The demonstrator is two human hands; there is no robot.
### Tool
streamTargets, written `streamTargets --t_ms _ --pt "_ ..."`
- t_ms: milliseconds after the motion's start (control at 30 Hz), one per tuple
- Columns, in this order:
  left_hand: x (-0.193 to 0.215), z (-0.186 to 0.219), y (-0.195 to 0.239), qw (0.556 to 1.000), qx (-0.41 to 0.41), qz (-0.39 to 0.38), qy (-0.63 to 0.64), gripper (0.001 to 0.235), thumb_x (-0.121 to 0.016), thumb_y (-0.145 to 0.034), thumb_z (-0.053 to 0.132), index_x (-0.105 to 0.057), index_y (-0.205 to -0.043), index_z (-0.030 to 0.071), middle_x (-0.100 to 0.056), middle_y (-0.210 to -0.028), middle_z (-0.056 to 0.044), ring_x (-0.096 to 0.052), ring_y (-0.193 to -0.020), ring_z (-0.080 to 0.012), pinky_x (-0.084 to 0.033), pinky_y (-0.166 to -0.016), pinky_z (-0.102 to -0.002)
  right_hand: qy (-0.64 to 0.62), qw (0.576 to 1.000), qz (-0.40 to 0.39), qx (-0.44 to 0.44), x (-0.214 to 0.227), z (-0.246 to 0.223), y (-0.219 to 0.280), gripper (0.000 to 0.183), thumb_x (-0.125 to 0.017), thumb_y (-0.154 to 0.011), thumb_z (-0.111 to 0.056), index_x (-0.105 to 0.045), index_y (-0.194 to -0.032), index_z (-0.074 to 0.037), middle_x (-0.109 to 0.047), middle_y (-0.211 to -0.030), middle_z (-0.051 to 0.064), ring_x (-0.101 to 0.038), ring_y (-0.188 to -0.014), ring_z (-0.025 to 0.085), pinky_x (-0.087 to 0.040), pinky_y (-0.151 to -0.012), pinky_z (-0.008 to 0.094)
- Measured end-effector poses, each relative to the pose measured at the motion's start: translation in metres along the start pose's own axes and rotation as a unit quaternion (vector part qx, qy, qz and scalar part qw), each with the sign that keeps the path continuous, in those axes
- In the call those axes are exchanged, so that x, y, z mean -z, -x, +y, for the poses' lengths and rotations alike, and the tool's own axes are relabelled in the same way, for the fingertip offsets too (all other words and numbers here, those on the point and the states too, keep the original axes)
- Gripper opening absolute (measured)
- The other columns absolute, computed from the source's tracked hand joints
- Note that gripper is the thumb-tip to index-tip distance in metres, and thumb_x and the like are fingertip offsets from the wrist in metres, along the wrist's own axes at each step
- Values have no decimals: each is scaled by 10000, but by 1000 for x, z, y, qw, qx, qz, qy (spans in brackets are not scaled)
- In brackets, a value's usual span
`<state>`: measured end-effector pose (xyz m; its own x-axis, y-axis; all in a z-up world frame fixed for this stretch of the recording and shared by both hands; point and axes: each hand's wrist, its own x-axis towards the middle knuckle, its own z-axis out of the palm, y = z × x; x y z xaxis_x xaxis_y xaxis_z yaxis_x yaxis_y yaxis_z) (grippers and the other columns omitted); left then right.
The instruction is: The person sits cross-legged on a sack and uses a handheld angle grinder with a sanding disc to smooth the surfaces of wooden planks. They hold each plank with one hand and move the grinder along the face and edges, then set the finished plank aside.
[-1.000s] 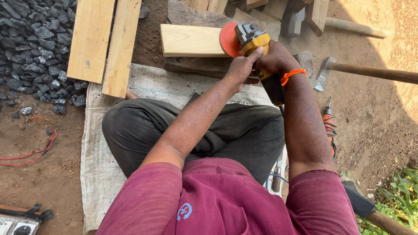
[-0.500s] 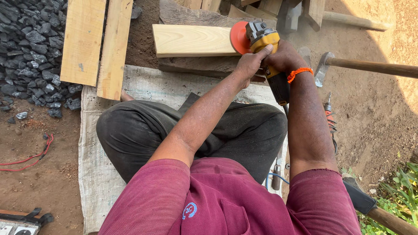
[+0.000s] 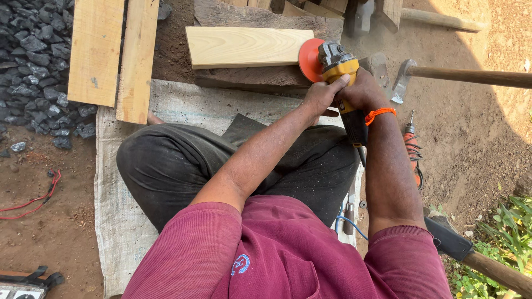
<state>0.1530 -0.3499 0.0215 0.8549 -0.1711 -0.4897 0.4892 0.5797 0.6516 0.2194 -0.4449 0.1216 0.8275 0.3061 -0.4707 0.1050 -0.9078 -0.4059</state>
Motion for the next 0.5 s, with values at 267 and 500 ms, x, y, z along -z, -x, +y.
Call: streamTargets --t_ms 267,500 --pt "68 -1 63 981 -171 67 55 694 -693 -938 585 -669 -1248 -35 -708 -1138 -113 -652 -1037 -200 -556 -835 -300 72 997 -23 31 -41 -84 15 786 -903 -637 -346 -583 -1277 -19 -724 -1154 203 -711 -1048 351 -564 -918 437" --pt "89 21 106 992 -82 72 56 795 -614 -884 628 -566 -1319 -35 -700 -1057 -129 -700 -1011 -248 -664 -732 -390 73 993 -37 90 -62 -107 15 810 -893 -655 -369 -520 -1263 17 -709 -1114 240 -706 -1038 386 -575 -894 456"
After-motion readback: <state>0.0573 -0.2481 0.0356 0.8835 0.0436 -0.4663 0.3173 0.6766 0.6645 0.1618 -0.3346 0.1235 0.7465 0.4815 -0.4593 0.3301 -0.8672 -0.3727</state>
